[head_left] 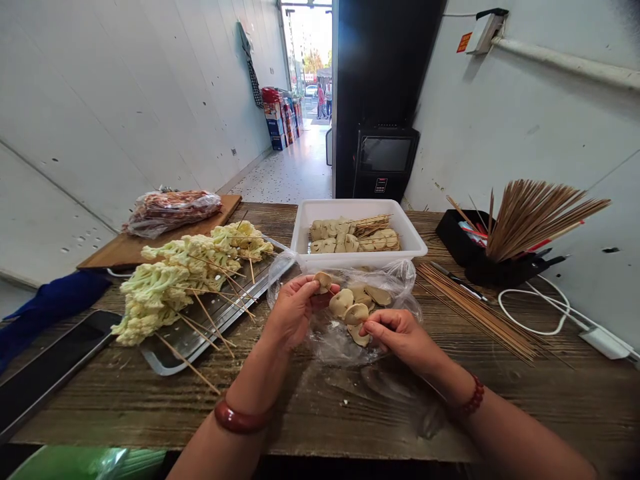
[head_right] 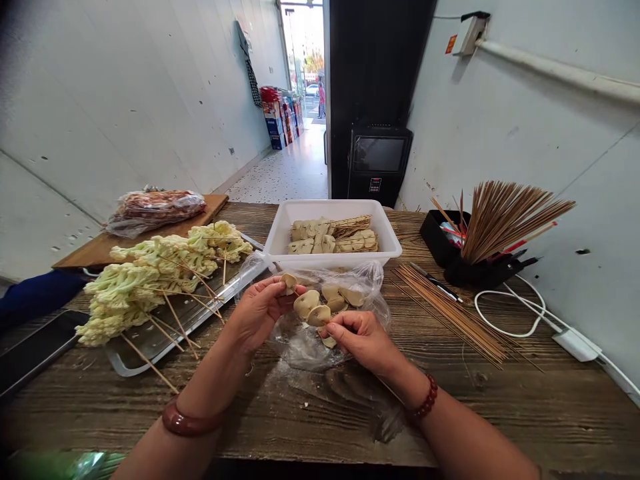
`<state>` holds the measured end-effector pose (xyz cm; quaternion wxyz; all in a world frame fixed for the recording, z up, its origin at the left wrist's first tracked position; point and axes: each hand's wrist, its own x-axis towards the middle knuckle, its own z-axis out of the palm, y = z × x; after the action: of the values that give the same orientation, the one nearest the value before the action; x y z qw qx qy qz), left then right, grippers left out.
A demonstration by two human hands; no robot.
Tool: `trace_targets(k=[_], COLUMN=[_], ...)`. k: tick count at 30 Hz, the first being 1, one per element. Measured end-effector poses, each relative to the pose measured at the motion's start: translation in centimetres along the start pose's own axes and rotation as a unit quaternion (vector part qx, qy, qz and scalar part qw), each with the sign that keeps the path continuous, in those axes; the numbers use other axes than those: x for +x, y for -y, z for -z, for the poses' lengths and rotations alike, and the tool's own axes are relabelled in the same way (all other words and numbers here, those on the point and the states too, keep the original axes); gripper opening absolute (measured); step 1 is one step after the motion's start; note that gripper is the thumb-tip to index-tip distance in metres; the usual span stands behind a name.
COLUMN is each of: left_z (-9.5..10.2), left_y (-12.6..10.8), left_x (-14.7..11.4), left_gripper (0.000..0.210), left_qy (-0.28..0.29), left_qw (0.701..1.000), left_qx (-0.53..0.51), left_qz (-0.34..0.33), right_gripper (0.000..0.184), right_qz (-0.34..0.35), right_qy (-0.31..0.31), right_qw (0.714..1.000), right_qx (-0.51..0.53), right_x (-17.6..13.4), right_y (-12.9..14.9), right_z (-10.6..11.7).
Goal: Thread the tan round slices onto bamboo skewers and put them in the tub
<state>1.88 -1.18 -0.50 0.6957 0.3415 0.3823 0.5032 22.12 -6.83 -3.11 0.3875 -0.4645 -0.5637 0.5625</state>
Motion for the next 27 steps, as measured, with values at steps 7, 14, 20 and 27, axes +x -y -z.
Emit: trace_targets(k=[7,14,20,27], left_z=[0.1,-0.4,-0.5,-0.5], left_y=[-0.2,-0.2,-0.1,0.2], left_x=[-0.1,-0.2,-0.2,-0.1], left_gripper=[0.019,0.022,0.024,0.027], left_qy=[0.009,0.008,0.009,-0.009], left_qw=[1.0,1.0,1.0,1.0], left_qx=[0.006,0.004,-0.011,-0.017], left_qz=[0.027,0.011,-0.004,-0.018], right_gripper=[0.044,0.045,0.048,0.05], right_qz=[-0.006,0.004,0.003,0.008], right_qy=[0.025,0.0,-0.014,-0.015], right_qw=[0.999,1.0,0.999,0.998], right_qx=[0.019,0.025,0.035,0.054], right_x=[0.2,0.3,0.2,0.1], right_y=[-0.5,-0.5,-0.6,-1.1], right_z=[0.5,-0.1,-0.8,-1.1])
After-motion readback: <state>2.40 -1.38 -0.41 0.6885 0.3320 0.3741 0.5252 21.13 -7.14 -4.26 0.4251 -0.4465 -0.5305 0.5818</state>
